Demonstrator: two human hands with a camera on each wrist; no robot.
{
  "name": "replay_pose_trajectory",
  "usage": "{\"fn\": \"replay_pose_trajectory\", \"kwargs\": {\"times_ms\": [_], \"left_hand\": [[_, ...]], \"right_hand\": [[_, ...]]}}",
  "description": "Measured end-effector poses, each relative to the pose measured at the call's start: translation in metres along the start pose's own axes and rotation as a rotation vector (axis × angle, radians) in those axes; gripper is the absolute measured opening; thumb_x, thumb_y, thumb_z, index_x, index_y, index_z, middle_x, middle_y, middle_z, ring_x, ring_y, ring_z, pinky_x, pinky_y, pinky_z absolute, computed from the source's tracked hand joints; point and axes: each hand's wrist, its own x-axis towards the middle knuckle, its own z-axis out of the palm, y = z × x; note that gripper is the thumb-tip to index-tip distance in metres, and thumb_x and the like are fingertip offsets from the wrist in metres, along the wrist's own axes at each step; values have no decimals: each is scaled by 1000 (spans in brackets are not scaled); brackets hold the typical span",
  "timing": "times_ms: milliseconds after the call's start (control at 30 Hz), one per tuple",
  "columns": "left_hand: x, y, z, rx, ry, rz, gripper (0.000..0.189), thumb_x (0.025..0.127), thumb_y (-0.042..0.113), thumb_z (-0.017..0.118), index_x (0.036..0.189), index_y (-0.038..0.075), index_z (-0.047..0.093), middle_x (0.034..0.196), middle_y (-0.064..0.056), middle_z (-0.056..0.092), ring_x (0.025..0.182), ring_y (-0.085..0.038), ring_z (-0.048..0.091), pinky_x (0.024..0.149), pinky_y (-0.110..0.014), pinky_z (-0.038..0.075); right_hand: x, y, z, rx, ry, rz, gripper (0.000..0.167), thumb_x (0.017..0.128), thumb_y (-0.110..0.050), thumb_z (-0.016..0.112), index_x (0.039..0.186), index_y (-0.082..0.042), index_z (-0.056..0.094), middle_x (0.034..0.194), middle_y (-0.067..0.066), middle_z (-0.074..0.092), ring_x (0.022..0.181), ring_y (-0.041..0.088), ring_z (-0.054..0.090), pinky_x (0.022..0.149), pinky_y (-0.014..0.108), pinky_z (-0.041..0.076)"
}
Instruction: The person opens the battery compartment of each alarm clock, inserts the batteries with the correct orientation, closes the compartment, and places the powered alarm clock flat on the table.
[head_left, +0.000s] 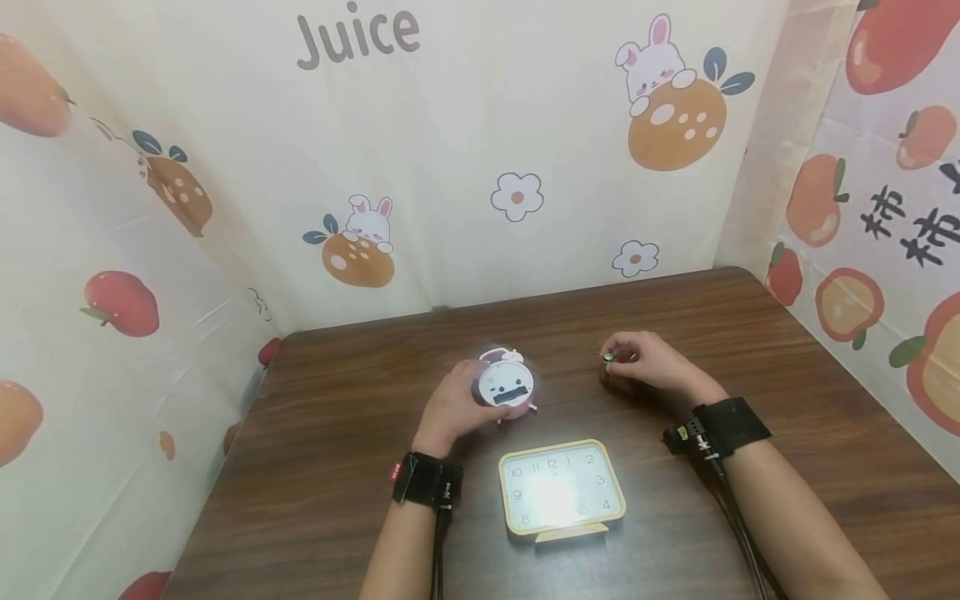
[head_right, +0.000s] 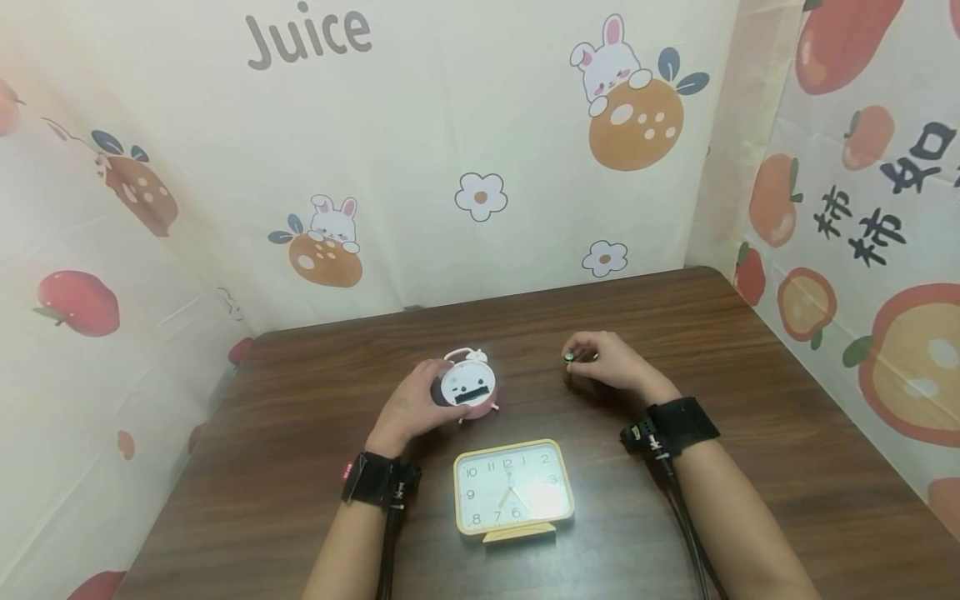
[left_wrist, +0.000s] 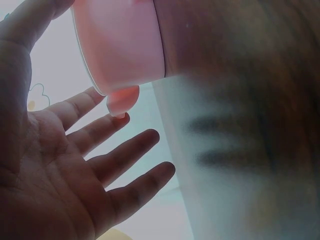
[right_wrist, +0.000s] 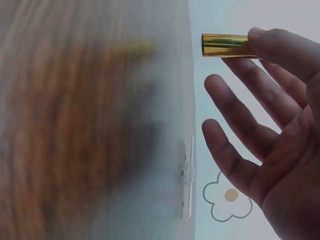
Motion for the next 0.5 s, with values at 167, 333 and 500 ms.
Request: {"fn": "replay_pose_trajectory", "kwargs": {"times_ms": [167,333,500], "left_hand": [[1,1,0,-4,1,9,87,62,58,82,137,28,49,130,5,55,113,-16,50,97,-45,45],[-1,1,-1,-25,-5,0,84,64,56,82,135,27,49,131,4,54,115,-17,51,97,-46,45],[-2,0,-1,-29,-8,-11,82,65,56,81,135,26,49,131,5,54,116,-18,51,98,-46,45]], "right_hand": [[0,-1,-1,7,22,-5,17,87,-13,69,103,-10,66,92,-3,69,88,16,64,76,33,51],[1,-2,-1,-8,57,-18,17,86,-13,70,102,-10,67,91,-3,69,87,16,63,77,32,51],[0,-4,-1,-12,71,-18,17,86,-13,70,103,-10,66,92,-2,69,88,16,63,78,32,51]]}}
